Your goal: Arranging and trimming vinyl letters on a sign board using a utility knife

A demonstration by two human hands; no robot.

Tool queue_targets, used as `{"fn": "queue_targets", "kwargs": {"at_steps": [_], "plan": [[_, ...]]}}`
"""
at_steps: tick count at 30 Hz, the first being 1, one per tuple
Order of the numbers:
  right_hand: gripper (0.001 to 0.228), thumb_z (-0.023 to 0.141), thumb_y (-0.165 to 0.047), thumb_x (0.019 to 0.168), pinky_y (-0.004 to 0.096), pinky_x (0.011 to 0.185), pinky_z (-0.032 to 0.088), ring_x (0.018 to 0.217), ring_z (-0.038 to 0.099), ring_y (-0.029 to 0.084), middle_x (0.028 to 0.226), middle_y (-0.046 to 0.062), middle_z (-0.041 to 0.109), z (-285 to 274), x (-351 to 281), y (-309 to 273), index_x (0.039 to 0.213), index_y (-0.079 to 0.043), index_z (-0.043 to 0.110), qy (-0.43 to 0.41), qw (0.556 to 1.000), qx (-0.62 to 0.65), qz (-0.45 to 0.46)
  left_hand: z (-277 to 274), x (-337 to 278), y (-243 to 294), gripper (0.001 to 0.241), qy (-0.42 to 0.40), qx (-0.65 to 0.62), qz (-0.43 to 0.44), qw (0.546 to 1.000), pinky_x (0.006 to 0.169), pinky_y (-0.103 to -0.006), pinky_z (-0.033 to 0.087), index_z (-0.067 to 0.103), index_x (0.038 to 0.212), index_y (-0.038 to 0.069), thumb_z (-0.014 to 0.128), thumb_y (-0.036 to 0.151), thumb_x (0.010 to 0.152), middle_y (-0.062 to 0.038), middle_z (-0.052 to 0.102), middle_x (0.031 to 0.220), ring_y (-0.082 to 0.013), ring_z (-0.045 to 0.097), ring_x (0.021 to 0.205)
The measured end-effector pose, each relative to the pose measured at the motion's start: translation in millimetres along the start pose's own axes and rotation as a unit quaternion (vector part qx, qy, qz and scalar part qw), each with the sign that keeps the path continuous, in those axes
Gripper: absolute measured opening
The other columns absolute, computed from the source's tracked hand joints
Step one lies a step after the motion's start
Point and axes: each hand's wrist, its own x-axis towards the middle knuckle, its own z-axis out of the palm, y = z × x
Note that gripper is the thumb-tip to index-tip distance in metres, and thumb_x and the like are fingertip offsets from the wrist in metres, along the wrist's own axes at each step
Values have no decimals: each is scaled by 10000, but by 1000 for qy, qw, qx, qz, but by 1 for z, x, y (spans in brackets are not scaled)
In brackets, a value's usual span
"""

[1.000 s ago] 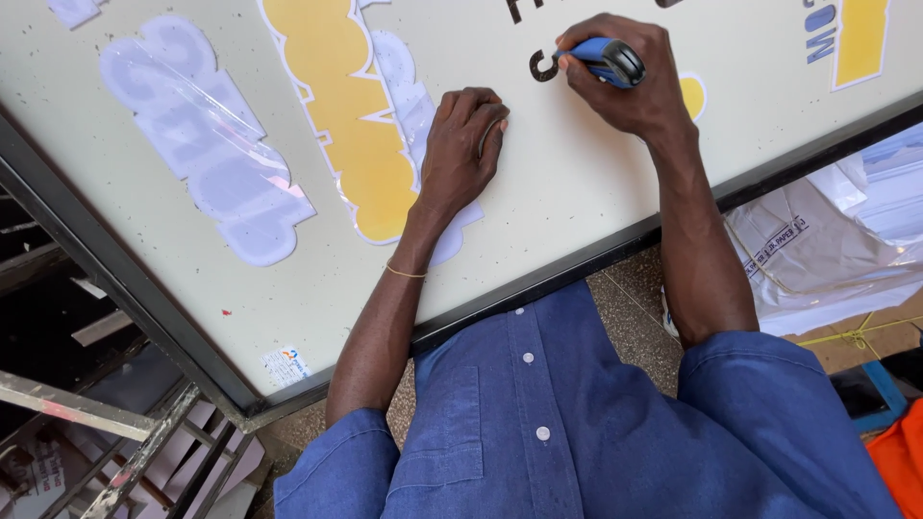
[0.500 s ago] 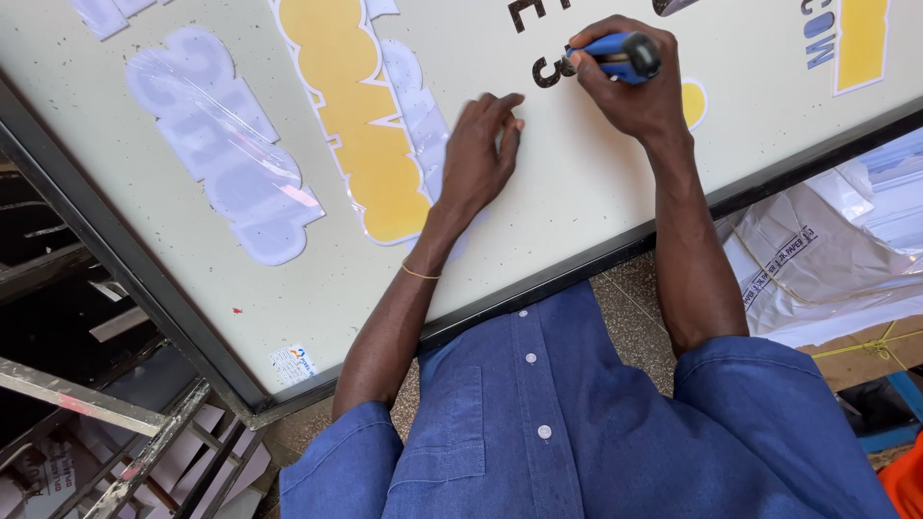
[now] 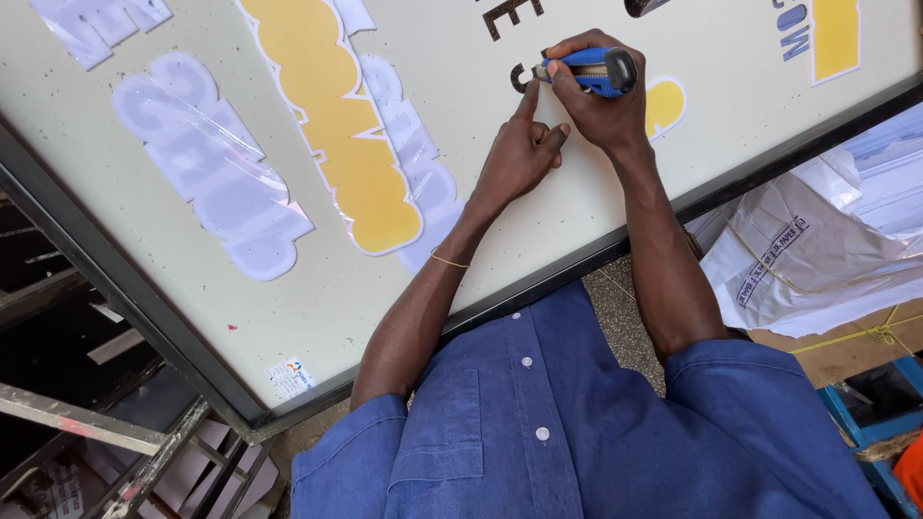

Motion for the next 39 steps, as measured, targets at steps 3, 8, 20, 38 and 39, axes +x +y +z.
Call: {"fn": "queue_targets", "kwargs": {"at_steps": [3, 8, 20, 38, 39], "plan": [[39, 769, 5, 1134, 376, 901, 672, 1071, 802, 286, 1164, 175, 811, 3, 0, 1, 1173, 6, 768, 24, 999, 6, -44, -1, 0, -6, 938, 6, -19, 20, 1000, 730, -358, 583, 127, 1822, 60, 582, 346, 1054, 10, 800, 733, -143, 728, 712], [45, 763, 26, 1120, 383, 892, 661, 1064, 802, 298, 1160, 188, 811, 3, 2, 4, 1160, 6, 766, 6, 998, -19, -55, -1, 1, -8, 917, 2, -39, 20, 999, 759, -354, 596, 143, 1822, 74, 572, 339, 1055, 1, 799, 742, -151, 713, 698], [43, 787, -30, 1075, 360, 813, 645, 975, 804, 257, 1092, 168, 835, 13, -5, 7, 1103, 1, 793, 55, 997, -40, -48, -1, 1, -8, 881, 1, -29, 50, 998, 737, -356, 625, 157, 1826, 117, 567, 254, 1059, -21, 813, 744, -169, 753, 678], [230, 820, -116, 1112, 335, 751, 710, 926, 802, 263, 1240, 275, 752, 3, -10, 13, 1203, 54, 693, 115, 978, 172, 31, -39, -2, -54, 412, 69, 109, 179, 975, 843, -481, 611, 601, 1476, 182, 684, 352, 1110, -47, 810, 908, -290, 796, 881], [214, 847, -41, 1123, 388, 812, 699, 1051, 787, 332, 1344, 306, 697, 1, -11, 14, 1230, 91, 717, 96, 987, 127, -27, -44, -1, -58, 203, 102, 134, 165, 972, 776, -439, 614, 806, 1167, 205, 735, 369, 1070, 16, 779, 842, -233, 777, 811]]}}
